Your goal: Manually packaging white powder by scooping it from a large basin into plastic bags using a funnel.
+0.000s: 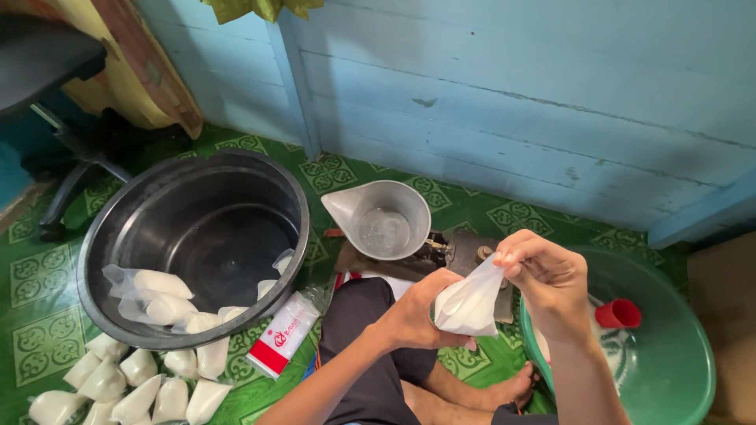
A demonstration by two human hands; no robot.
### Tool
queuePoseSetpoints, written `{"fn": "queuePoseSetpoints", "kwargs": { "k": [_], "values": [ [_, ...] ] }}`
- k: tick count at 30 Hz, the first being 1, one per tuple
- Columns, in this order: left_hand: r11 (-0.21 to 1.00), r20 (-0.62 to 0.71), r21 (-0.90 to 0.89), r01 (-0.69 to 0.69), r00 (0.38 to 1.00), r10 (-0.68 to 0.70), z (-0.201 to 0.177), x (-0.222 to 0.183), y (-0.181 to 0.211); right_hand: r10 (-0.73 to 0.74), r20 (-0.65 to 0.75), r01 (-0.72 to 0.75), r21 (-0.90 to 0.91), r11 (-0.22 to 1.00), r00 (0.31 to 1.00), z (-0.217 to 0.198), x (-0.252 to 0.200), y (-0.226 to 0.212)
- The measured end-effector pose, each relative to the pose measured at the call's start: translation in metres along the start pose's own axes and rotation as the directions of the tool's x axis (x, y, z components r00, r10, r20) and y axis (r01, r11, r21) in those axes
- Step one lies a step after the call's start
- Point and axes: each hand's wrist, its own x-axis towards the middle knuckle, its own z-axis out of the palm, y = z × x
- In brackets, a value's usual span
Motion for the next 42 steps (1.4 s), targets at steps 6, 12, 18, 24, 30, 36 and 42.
{"fn": "queuePoseSetpoints", "kwargs": {
  "k": [6,12,18,24,30,36,42],
  "values": [
    [0.988,-0.021,-0.065,0.143,0.989,-0.144,0.005,-0.004,0.0,0.045,0.037,-0.042,-0.077,0.996,0.998,0.001,0.01,-0.006],
    [0.984,-0.07,-0.09,0.154,0.984,-0.161,0.004,-0.005,0.003,0.056,-0.045,-0.063,-0.177,0.982,0.997,0.006,0.018,-0.021],
    [0.984,-0.118,-0.079,0.161,0.978,-0.169,-0.002,-0.006,-0.001,-0.069,0.037,0.076,-0.236,0.969,0.997,0.004,0.009,-0.024],
    [0.985,-0.119,-0.05,0.163,0.979,-0.168,-0.005,-0.006,-0.007,-0.211,0.225,0.306,-0.78,0.546,0.951,0.025,0.008,-0.052],
    [0.98,-0.112,-0.051,0.19,0.974,-0.195,-0.006,-0.01,-0.011,-0.201,0.235,0.304,-0.83,0.468,0.951,0.021,0.01,-0.055],
    [0.981,-0.094,-0.021,0.193,0.976,-0.194,-0.005,-0.011,-0.011,-0.114,0.293,0.314,-0.865,0.391,0.949,0.025,0.019,-0.061],
    [0.98,-0.095,-0.027,0.197,0.975,-0.198,0.0,-0.014,-0.025,0.001,0.325,0.267,-0.78,0.567,0.946,0.009,0.025,-0.055]
  ]
}}
